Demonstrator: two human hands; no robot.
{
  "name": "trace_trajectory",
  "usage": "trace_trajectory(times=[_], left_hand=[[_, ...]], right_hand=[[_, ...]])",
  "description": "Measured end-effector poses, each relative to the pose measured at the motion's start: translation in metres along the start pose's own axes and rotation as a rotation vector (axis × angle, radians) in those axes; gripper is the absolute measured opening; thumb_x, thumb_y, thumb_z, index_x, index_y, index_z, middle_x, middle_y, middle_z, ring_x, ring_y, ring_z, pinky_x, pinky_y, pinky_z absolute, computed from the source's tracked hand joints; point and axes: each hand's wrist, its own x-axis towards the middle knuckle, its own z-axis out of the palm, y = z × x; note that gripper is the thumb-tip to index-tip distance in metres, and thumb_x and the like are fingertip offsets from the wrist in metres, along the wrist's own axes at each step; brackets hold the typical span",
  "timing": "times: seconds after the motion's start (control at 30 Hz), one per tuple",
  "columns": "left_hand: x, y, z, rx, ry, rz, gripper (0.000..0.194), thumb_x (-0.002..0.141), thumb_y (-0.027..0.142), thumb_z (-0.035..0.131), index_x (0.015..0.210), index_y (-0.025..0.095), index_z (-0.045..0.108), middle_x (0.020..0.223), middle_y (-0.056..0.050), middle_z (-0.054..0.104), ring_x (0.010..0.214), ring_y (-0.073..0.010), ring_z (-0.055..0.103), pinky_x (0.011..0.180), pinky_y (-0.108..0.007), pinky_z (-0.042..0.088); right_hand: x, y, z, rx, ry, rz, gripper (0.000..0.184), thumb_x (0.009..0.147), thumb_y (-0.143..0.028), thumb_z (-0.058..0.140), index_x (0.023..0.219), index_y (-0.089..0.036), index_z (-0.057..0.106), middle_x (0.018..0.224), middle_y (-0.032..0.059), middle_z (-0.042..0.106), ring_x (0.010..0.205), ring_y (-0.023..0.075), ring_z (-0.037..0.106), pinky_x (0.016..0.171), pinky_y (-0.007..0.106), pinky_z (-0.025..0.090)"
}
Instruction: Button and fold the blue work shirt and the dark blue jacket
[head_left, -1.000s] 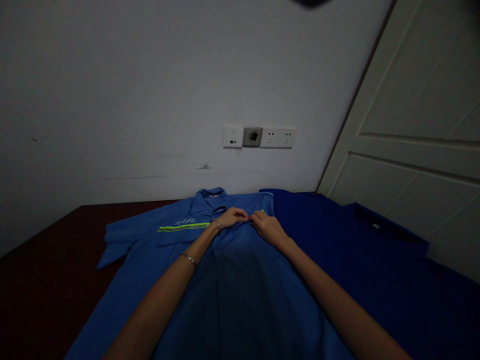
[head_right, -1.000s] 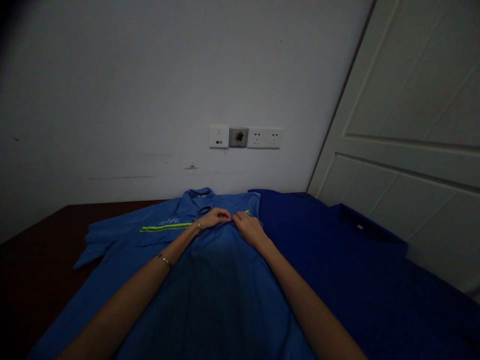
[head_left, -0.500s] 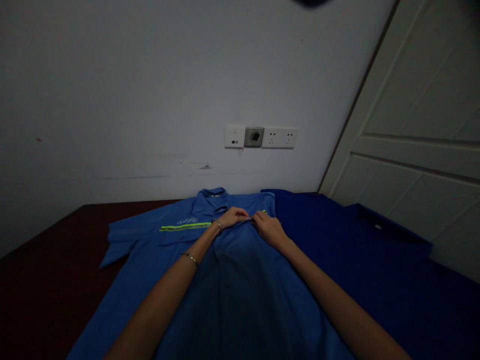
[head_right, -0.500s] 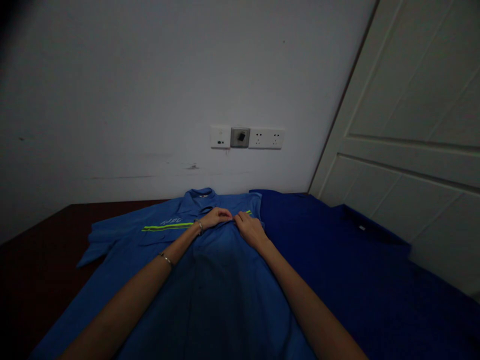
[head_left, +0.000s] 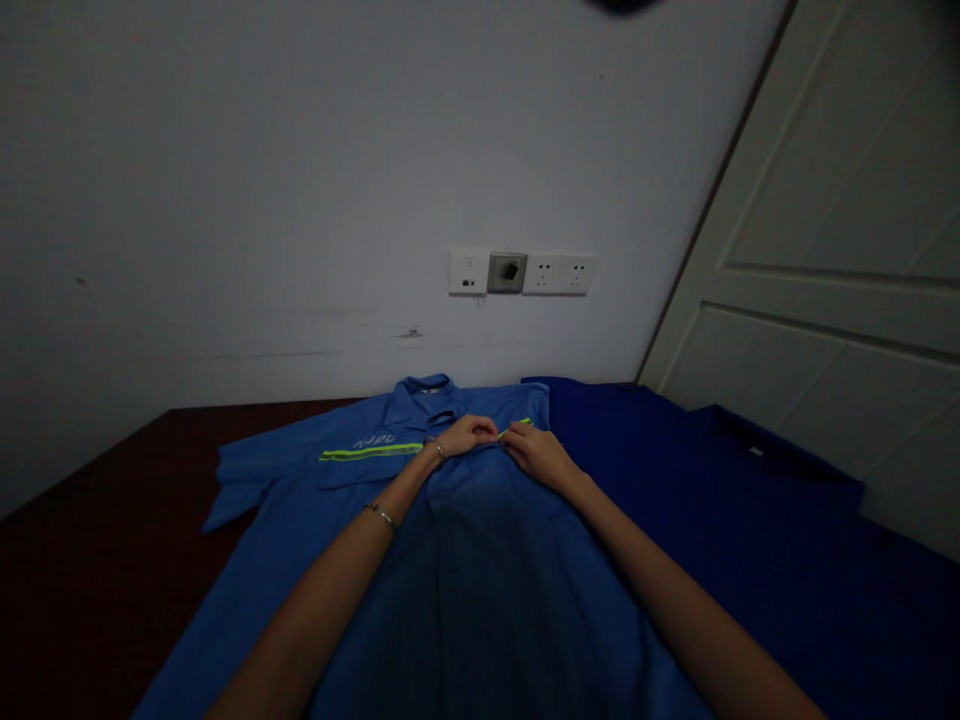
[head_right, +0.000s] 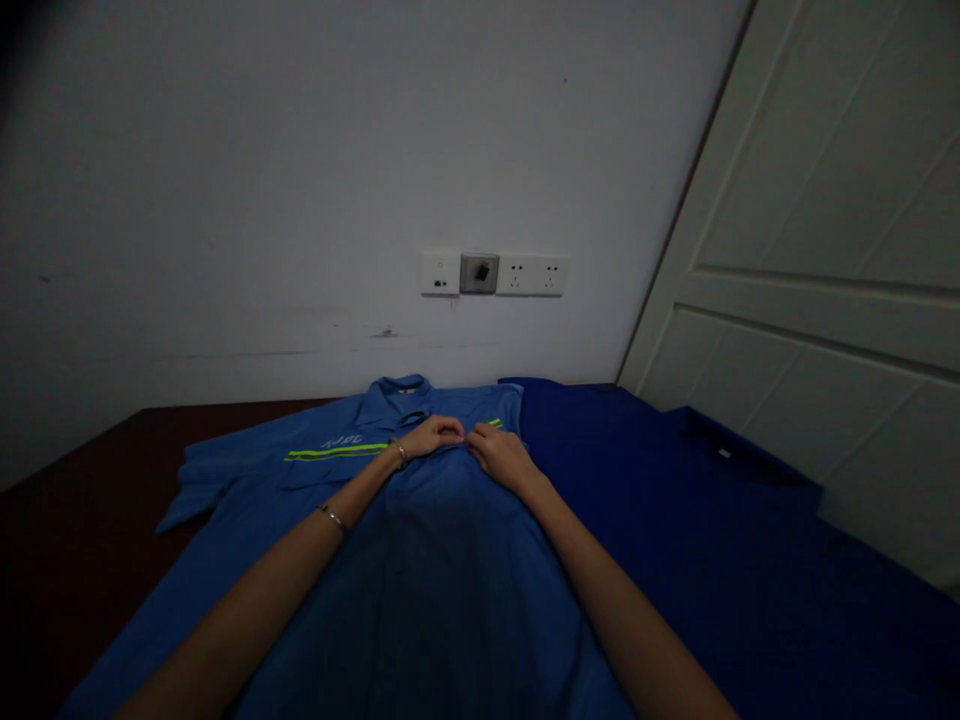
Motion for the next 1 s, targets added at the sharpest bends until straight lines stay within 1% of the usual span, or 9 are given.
trace_trajectory(times=[0.13,0.23,0.3,0.37,0.63,0.73,0.83,0.93,1.0], left_hand=[[0.000,0.002,0.000,0.025,0.011,0.013,0.016,0.071,0.026,0.058,0.075,0.011,0.060,0.066,0.002,0.055,0.064,-0.0089,0.047,0.063,-0.019,0.038],[-0.001,0.005,0.002,0.047,0.023,0.000,0.016,0.071,0.027,0.058,0.075,0.011,0.060,0.066,0.002,0.055,0.064,-0.0093,0.048,0.063,-0.020,0.038],[-0.001,0.007,0.003,0.052,0.034,-0.012,0.016,0.071,0.027,0.059,0.074,0.011,0.061,0.067,0.001,0.056,0.066,-0.0100,0.049,0.064,-0.020,0.039],[-0.002,0.008,0.004,0.046,0.038,-0.015,0.014,0.071,0.025,0.059,0.074,0.011,0.060,0.068,0.001,0.057,0.067,-0.0104,0.050,0.066,-0.021,0.039],[-0.003,0.008,0.007,0.043,0.058,-0.031,0.010,0.070,0.020,0.058,0.072,0.011,0.061,0.066,0.000,0.059,0.065,-0.0105,0.051,0.068,-0.022,0.040],[-0.003,0.011,0.004,0.052,0.043,-0.063,0.011,0.069,0.019,0.058,0.073,0.010,0.064,0.068,0.000,0.061,0.066,-0.0105,0.052,0.067,-0.021,0.040],[-0.005,0.016,0.002,0.083,0.037,-0.123,0.019,0.068,0.025,0.060,0.077,0.009,0.067,0.070,-0.001,0.063,0.064,-0.0105,0.052,0.064,-0.020,0.039],[-0.009,0.024,0.003,0.142,0.055,-0.211,0.032,0.065,0.036,0.062,0.079,0.009,0.069,0.065,-0.001,0.063,0.058,-0.0100,0.049,0.055,-0.020,0.037],[-0.011,0.029,0.006,0.173,0.069,-0.240,0.034,0.064,0.038,0.062,0.079,0.008,0.070,0.063,0.000,0.062,0.056,-0.0096,0.047,0.052,-0.019,0.035]], right_hand=[[0.001,0.003,0.001,0.219,-0.032,0.138,0.017,0.080,-0.025,0.048,0.084,-0.021,0.064,0.083,0.0014,0.064,0.079,0.0136,0.056,0.068,0.022,0.039],[0.005,0.006,0.008,0.374,-0.003,0.307,0.027,0.082,-0.034,0.042,0.082,-0.019,0.066,0.078,0.0024,0.066,0.072,0.0137,0.058,0.063,0.022,0.040],[0.007,0.007,0.013,0.440,0.018,0.352,0.030,0.082,-0.036,0.043,0.084,-0.018,0.066,0.078,0.0032,0.066,0.071,0.0133,0.059,0.062,0.022,0.040],[0.008,0.007,0.015,0.448,0.006,0.345,0.027,0.081,-0.036,0.046,0.085,-0.018,0.065,0.079,0.0030,0.066,0.071,0.0130,0.059,0.061,0.021,0.040],[0.009,-0.004,0.010,0.257,-0.026,0.304,0.020,0.084,-0.029,0.044,0.084,-0.018,0.061,0.082,0.0053,0.065,0.075,0.0137,0.058,0.063,0.022,0.037],[0.010,-0.001,0.014,0.286,-0.025,0.264,0.019,0.083,-0.027,0.045,0.083,-0.016,0.060,0.083,0.0057,0.064,0.075,0.0131,0.058,0.064,0.021,0.038],[0.012,0.003,0.019,0.337,0.016,0.245,0.018,0.081,-0.024,0.045,0.082,-0.016,0.061,0.083,0.0053,0.065,0.073,0.0131,0.057,0.065,0.022,0.038],[0.014,0.006,0.024,0.418,0.037,0.279,0.017,0.078,-0.020,0.048,0.079,-0.015,0.064,0.078,0.0049,0.066,0.071,0.0137,0.058,0.065,0.022,0.040],[0.015,0.007,0.025,0.493,0.033,0.320,0.017,0.075,-0.018,0.049,0.077,-0.014,0.066,0.074,0.0046,0.067,0.068,0.0135,0.058,0.063,0.022,0.041]])
